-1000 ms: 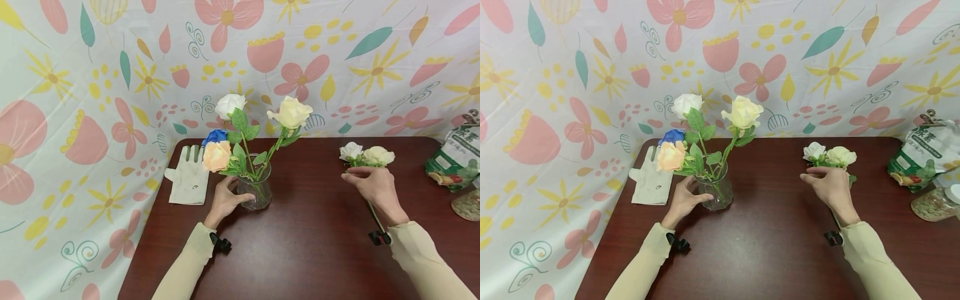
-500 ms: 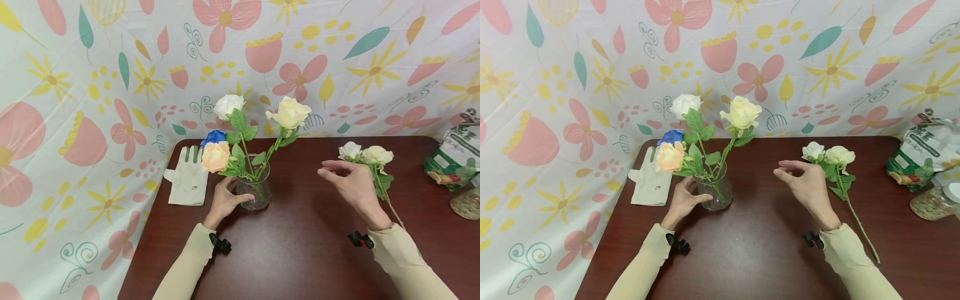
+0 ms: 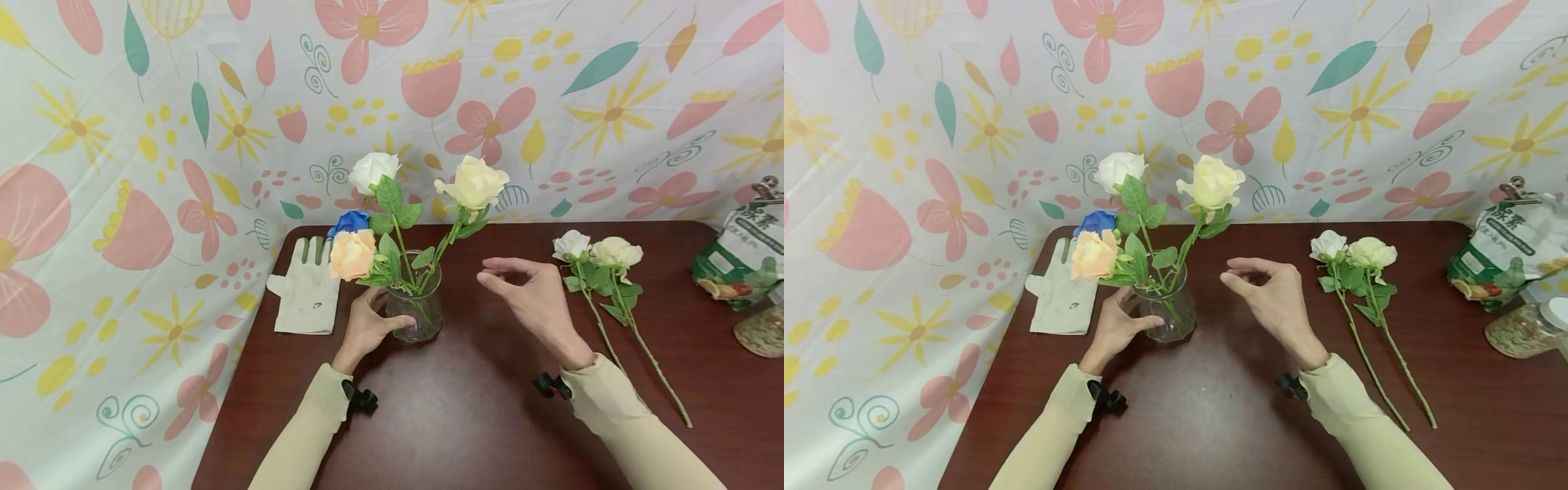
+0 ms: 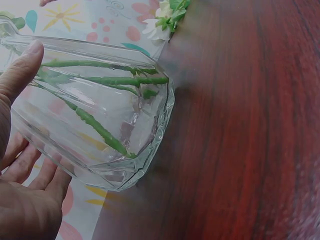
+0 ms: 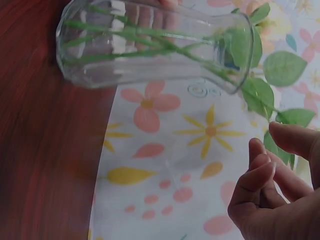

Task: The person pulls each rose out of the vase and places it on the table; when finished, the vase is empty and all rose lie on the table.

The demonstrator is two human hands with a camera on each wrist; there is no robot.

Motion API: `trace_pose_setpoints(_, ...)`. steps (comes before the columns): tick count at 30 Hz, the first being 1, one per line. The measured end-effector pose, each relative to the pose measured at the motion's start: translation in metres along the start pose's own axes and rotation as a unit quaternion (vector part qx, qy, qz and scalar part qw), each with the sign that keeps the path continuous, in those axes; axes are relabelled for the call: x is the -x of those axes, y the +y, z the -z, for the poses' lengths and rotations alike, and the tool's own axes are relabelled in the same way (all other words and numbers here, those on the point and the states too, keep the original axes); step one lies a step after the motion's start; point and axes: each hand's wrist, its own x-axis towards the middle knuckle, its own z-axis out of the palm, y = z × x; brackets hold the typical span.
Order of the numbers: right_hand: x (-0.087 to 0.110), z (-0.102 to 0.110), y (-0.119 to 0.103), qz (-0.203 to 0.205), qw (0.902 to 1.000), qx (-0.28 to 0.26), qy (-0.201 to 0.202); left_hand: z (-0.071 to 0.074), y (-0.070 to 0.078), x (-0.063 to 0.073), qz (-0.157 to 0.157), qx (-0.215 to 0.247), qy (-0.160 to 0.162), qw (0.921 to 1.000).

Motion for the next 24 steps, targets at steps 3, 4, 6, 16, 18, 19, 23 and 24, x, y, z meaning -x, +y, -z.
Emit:
trace_pose_setpoints(3,-0.003,-0.009,-0.002,0.012,0.9998,-0.016,0.001,0.0,0.0,0.0,-0.001,-0.001,0.0,1.0)
trace_pose_setpoints(4,-0.004,-0.012,-0.003,0.017,0.9996,-0.021,0.002,0.0,0.0,0.0,-0.002,-0.001,0.0,1.0)
trace_pose_setpoints(6,-0.006,-0.018,-0.005,0.025,0.9992,-0.032,0.002,0.0,0.0,0.0,-0.002,-0.002,-0.001,1.0)
trace_pose_setpoints(16,-0.021,-0.041,-0.011,0.021,0.9982,-0.056,-0.005,0.001,-0.002,-0.001,-0.005,0.002,-0.004,1.0)
trace_pose_setpoints(18,-0.025,-0.044,-0.012,0.021,0.998,-0.059,-0.006,0.001,-0.002,-0.002,-0.006,0.002,-0.004,1.0)
trace_pose_setpoints(19,-0.027,-0.046,-0.012,0.021,0.9979,-0.061,-0.006,0.001,-0.001,-0.001,-0.006,0.002,-0.005,1.0)
trace_pose_setpoints(23,-0.032,-0.051,-0.012,0.016,0.9972,-0.073,-0.005,0.001,-0.002,-0.002,-0.007,0.001,-0.008,0.9999)
trace_pose_setpoints(24,-0.033,-0.052,-0.012,0.015,0.997,-0.076,-0.005,0.001,-0.002,-0.002,-0.007,0.001,-0.009,0.9999)
